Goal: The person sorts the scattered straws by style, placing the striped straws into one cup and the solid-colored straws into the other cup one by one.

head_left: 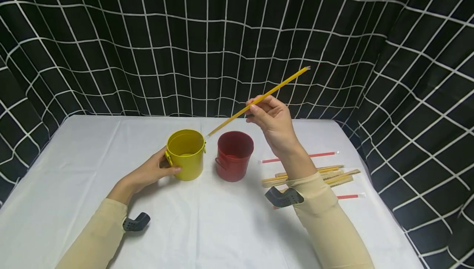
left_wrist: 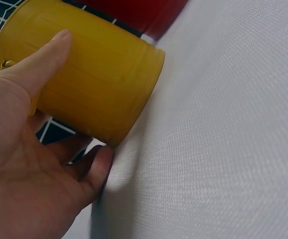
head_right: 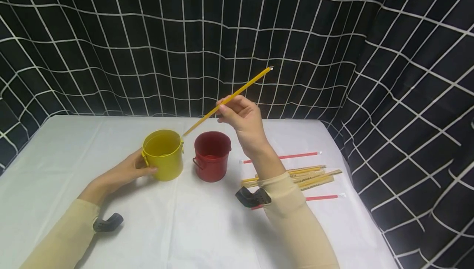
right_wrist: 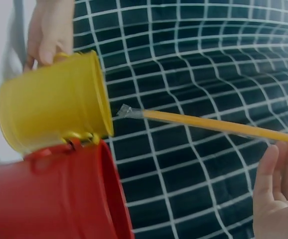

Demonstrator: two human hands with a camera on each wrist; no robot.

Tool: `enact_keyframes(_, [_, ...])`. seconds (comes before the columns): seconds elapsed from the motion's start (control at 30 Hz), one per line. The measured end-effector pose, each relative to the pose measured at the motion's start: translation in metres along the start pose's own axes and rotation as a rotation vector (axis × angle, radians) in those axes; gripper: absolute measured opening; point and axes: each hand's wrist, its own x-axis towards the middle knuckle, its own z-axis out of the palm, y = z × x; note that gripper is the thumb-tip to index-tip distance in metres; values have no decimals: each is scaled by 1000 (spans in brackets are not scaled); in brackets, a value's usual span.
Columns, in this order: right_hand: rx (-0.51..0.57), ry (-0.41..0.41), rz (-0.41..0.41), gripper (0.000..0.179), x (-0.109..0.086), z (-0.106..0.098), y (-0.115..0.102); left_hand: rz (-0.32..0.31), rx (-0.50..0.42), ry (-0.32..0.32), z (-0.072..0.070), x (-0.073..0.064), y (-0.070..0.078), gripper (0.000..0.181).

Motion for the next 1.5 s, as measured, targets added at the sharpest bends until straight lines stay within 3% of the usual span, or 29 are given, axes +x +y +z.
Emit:
enact_keyframes(0.37, [-131,-8,214,14,3,33,39,-1,-1,-6,3,-2,1,84])
enact_keyframes(0.5, [-198,-31,248,11,2,41,51,-4,1,-9,4,-2,-2,84])
enact_keyframes(0.63, [-324,-67,274,22,8,45,56,9,-4,-3,2,2,-1,84])
enact_keyframes(0.8, [-482,-110,287,20,14,46,60,23,18,4,0,5,2,85])
enact_keyframes(1.17, [-650,-124,301,43,3,14,53,15,0,-21,13,9,-9,87])
enact_keyframes(1.33, [-644,-125,258,41,1,0,39,39,-5,1,8,8,-8,84])
enact_keyframes(1.5, [-640,-120,232,38,-7,-15,31,23,15,4,1,5,-8,86])
